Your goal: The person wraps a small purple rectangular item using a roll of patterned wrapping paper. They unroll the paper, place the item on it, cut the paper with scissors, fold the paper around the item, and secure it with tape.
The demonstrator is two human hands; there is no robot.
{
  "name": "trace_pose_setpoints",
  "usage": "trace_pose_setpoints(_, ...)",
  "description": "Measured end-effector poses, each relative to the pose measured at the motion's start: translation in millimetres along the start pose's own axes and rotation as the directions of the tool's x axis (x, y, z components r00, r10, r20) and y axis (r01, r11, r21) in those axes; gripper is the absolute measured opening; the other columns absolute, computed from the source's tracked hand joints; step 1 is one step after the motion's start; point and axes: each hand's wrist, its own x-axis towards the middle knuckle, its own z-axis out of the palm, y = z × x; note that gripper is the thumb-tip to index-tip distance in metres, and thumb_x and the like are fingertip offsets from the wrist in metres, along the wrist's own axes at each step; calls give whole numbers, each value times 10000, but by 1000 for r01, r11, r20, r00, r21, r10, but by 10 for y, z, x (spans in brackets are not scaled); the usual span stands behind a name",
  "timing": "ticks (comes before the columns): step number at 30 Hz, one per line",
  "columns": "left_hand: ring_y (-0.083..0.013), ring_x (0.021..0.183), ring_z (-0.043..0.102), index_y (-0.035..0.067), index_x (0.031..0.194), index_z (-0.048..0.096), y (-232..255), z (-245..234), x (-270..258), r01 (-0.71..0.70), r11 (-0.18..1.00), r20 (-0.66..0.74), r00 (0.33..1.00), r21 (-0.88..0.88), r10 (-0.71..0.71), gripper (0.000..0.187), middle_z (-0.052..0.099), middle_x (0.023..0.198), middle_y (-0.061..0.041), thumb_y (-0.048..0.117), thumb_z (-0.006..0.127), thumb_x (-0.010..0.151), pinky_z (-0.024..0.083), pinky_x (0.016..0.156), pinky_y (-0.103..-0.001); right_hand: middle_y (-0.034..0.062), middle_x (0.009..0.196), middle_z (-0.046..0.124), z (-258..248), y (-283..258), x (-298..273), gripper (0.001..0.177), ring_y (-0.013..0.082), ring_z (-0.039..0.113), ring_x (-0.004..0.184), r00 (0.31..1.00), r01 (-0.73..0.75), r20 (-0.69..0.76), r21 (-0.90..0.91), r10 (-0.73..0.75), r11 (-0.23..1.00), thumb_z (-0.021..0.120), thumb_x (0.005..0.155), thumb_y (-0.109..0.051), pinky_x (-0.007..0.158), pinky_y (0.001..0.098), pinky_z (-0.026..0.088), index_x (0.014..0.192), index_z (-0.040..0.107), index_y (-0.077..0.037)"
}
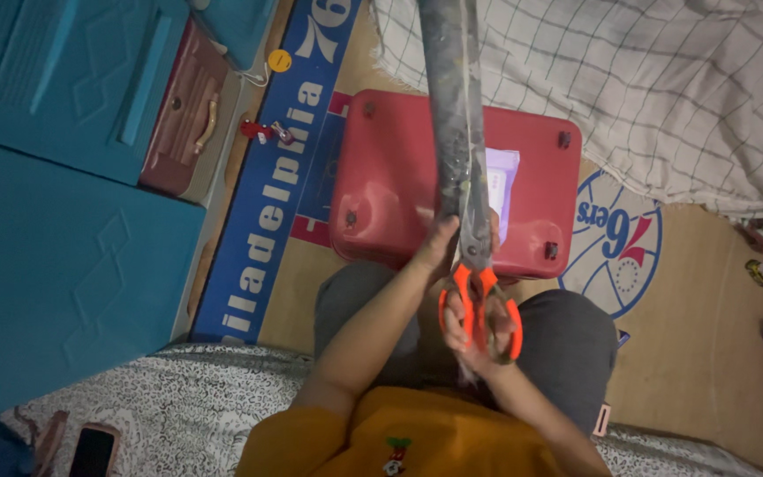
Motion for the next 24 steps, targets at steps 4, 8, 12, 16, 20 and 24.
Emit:
trace_pose_setpoints(4,-193,960,647,0,1262,576,-99,20,5,49,997,-30,998,-63,-51,724,639,1069,-91,616,711,906,535,860,-332,79,1084,511,-126,84,-53,1018,167,507,724,998,55,16,43,-56,998,839,787,-576,548,255,423,1541,324,-128)
trace_pose_setpoints(8,-191,964,645,-1,1252,590,-119,51,19,68,991,12,998,-112,-67,695,643,1038,-94,599,704,919,530,869,-329,92,1112,518,-242,138,-104,899,178,530,723,995,50,74,182,-64,982,812,849,-547,573,266,450,1538,357,-193)
trace_pose_setpoints(12,-203,937,663,-18,1205,610,-72,75,16,28,999,16,999,-19,-28,701,671,979,-128,624,687,932,542,838,-329,89,1103,522,-226,139,-93,837,175,536,717,998,40,43,194,-49,980,779,914,-508,549,242,490,1566,379,-169)
trace_pose_setpoints(16,-213,896,674,-21,1169,615,-61,91,-46,42,998,31,999,48,-43,718,683,970,-133,644,700,911,554,797,-345,8,1226,583,-174,-251,105,749,146,647,932,768,378,-584,80,-264,922,664,853,-526,710,276,553,1482,380,-235)
trace_pose_setpoints(20,-209,855,685,-28,1125,617,-61,108,-83,-9,1000,97,995,10,8,787,685,935,-130,715,710,882,559,804,-347,53,1032,525,-68,-857,-33,689,169,544,761,966,246,77,21,-247,969,703,964,-598,640,294,483,1410,456,-134)
trace_pose_setpoints(24,-227,909,698,6,1191,610,6,-183,-95,-1,999,113,994,-52,7,862,707,1008,-131,786,685,830,564,779,-336,53,994,515,-38,-789,-173,888,165,502,719,998,47,52,-190,-38,981,759,833,-691,535,257,418,1430,444,-114)
